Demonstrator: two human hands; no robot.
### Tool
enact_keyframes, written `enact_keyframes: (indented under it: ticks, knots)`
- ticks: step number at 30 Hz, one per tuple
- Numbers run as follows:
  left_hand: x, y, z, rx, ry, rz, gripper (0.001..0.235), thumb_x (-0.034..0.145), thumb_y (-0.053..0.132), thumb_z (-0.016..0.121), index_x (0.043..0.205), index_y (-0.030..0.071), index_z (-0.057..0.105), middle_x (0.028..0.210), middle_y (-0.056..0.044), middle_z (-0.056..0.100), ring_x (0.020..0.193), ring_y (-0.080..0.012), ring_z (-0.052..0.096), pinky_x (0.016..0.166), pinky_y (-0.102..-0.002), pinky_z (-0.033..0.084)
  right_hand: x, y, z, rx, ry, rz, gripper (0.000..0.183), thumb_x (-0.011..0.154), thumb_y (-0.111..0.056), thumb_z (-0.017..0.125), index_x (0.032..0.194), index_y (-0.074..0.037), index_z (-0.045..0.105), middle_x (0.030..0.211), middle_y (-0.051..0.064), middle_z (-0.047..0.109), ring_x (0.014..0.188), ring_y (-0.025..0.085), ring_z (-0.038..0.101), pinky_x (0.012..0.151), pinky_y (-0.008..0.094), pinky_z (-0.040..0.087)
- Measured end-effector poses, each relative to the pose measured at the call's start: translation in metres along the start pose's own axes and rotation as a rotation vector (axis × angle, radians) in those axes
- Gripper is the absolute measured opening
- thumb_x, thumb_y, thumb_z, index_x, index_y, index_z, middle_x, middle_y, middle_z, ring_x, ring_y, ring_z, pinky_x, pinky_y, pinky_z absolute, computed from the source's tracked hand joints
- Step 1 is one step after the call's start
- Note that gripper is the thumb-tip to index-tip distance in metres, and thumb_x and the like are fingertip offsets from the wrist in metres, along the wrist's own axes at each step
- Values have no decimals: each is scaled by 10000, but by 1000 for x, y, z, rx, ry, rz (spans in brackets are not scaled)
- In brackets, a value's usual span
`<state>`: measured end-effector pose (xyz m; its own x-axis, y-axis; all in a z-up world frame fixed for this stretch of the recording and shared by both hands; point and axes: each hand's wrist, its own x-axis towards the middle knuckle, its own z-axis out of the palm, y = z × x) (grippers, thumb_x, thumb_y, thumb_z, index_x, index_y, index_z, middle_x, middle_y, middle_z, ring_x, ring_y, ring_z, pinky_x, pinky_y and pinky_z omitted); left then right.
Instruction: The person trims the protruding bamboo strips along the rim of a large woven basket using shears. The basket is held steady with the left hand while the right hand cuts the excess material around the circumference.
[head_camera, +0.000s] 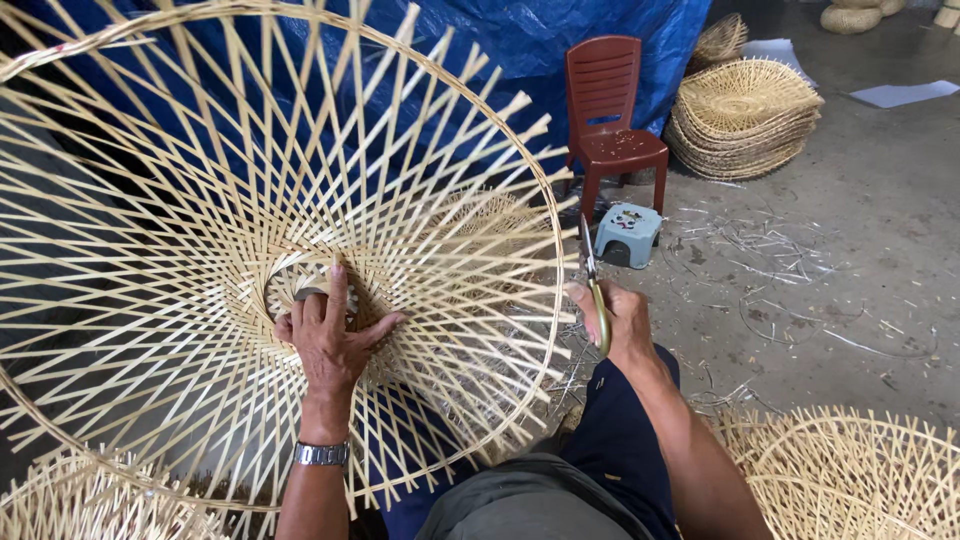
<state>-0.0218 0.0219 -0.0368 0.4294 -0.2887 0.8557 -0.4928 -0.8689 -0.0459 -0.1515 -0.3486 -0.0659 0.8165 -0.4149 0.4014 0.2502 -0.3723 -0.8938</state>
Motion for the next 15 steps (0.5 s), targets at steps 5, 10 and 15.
enact_keyframes:
  ticks: [5,10,15]
  knots:
    - [-20,1,-10,58,-29,7,1127,640,784,765,1558,229,418,892,-73,541,874,-257,498,868,-470,295,3,30,-18,-171,-117,33,710,826,-799,418,803,-119,620,580,5,595,472,140,588,410,341,483]
    - [-25,2,-15,19,-31,-7,1135,598,806,752,1531,225,466,885,-76,549,862,-262,501,877,-470,304,13,41,-21,-290,-202,2,795,778,-875,349,784,-120,597,595,12,602,488,158,608,482,378,518]
    - [-25,6,-17,33,-55,-25,1133,574,822,739,1507,229,492,882,-71,556,858,-258,505,895,-480,310,21,37,-20,-325,-166,-47,753,805,-847,428,754,-117,602,584,8,549,500,164,533,509,397,458]
